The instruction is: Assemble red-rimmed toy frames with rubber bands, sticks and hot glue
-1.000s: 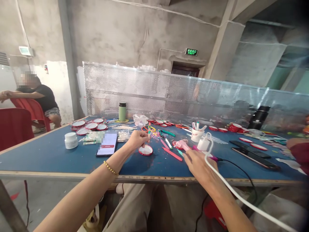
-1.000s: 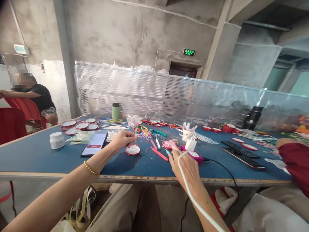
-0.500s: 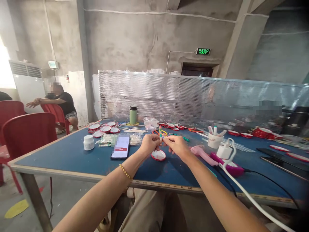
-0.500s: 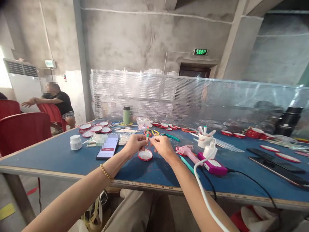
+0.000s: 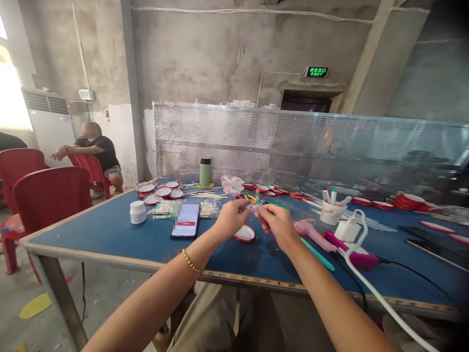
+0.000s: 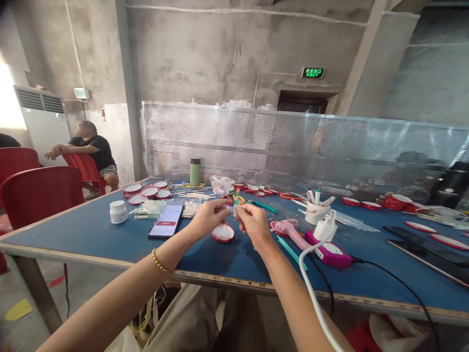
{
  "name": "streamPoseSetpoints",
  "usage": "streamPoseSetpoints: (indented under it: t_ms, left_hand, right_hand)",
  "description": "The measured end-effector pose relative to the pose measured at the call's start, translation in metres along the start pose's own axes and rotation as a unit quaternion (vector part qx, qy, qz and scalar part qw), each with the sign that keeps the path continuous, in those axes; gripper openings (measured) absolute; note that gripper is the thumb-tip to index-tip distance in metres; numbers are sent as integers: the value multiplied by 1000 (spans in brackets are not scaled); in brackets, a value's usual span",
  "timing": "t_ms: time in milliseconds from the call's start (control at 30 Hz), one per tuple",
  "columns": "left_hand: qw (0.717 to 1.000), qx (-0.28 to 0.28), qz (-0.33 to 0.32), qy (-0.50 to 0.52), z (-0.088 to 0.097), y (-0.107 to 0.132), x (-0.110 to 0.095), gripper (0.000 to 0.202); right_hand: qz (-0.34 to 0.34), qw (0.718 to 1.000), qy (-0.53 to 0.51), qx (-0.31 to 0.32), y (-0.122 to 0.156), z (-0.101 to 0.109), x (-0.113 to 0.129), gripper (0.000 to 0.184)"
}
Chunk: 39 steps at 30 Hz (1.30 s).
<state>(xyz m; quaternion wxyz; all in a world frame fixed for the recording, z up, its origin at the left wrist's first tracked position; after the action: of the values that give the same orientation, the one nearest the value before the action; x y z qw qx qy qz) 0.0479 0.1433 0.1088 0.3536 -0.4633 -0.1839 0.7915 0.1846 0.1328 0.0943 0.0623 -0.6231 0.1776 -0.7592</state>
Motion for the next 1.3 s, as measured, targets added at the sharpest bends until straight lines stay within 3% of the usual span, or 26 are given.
streamPoseSetpoints:
  t_ms: [67, 200, 367, 500, 733, 967, 1033, 1167, 1300]
  left_hand:
    - [989, 11, -42, -141, 11, 3, -11, 34]
    - [932, 154, -80, -317, -4, 17, -16, 49]
    - [901, 279, -87, -321, -36, 31, -11, 82]
    - [891, 338, -72, -295, -49, 28, 1, 78]
    - [909, 293, -77, -286, -27, 23, 12, 68]
    - [912, 283, -45, -292, -5, 23, 26, 66]
    - [908, 266, -58, -318, -2, 29, 19, 61]
    - [902, 178, -107, -379, 3, 55, -14, 47]
    - [917, 181, -155, -320, -10, 94, -42, 31]
  right_hand:
    - [-6, 1000, -2, -21, -1, 6, -2, 38]
    - [-1, 999, 6, -33, -1, 9, -2, 40]
    - [4, 999, 14, -38, 0, 9, -1, 38]
    - [3, 999, 18, -26, 2, 6, -3, 37]
    - [-17, 1000, 4, 19, 12, 2, -5, 39]
    - [-74, 989, 116, 45, 35, 0, -23, 37]
    - [-65, 985, 155, 42, 39, 0, -24, 33]
    - [-58, 983, 172, 11, 40, 3, -25, 12]
    - [-31, 982, 188, 2, 39, 2, -23, 9]
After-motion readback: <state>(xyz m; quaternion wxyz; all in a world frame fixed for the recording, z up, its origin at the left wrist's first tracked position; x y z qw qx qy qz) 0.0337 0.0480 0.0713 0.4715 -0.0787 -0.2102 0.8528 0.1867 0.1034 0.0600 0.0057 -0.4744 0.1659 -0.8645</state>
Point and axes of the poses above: each hand's wrist, its own y-axis away from the middle knuckle, its own z-axis out of the back of the hand, x = y × z, the point moved 10 cm from there along -y, towards the middle knuckle, and after that the axes turned 7 degrees about -z, right-handed, at the moved point
